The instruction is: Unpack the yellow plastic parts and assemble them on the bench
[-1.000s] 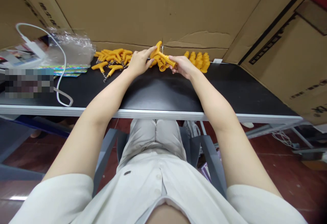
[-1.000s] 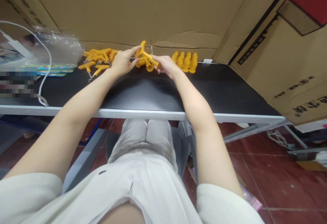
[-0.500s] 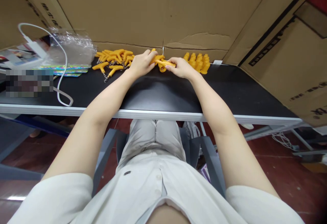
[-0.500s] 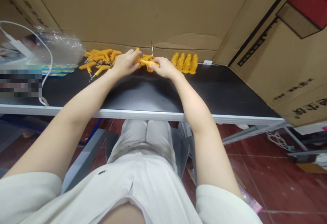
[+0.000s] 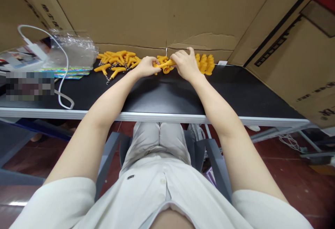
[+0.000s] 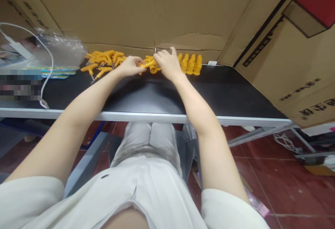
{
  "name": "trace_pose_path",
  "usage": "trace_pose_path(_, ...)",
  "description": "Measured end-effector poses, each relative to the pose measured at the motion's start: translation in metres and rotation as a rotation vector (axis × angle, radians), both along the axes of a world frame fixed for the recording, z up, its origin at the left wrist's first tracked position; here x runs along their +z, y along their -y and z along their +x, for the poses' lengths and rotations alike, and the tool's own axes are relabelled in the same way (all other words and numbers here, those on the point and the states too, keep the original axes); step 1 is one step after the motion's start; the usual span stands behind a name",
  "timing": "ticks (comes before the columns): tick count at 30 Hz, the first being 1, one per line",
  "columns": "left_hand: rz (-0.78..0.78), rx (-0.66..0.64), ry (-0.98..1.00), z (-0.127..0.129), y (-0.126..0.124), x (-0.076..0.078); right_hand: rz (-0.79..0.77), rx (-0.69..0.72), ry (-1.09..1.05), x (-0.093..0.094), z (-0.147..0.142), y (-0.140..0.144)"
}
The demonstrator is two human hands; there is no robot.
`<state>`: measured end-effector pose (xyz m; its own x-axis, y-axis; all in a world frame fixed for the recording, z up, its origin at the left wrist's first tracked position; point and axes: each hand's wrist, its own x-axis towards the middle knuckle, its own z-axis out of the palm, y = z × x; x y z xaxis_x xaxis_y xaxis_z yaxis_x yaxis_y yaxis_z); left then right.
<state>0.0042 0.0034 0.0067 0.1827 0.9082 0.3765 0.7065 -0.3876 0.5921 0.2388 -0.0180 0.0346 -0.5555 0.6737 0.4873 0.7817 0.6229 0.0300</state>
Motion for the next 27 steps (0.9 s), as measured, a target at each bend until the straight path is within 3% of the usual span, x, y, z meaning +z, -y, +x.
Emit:
trace_pose_path(4,-0.152,-0.028,0.071,0.000,0.005,0.006,0.007,-0.004,0.001,0.004,-0.004,0.006)
trace_pose_path(10,-0.262,-0.275,0.009,0.001,0.018,0.016,0.019,0.056,-0.133,0.009,-0.004,0.008)
trace_pose_path(13,-0.271,-0.299,-0.015,0.005,0.027,0.019,0.006,-0.076,-0.158,0.012,0.006,0.005)
trace_pose_path(19,-0.151,-0.178,0.148,0.001,0.014,0.015,0.006,-0.423,-0.339,0.021,0.037,-0.005)
trace_pose_path(23,-0.001,0.094,0.332,-0.018,-0.015,0.011,0.016,-0.610,-0.444,0.029,0.058,-0.006)
trace_pose_path(27,0.064,0.329,0.282,-0.045,-0.030,0.008,-0.062,-0.823,-0.404,0.031,0.080,-0.009)
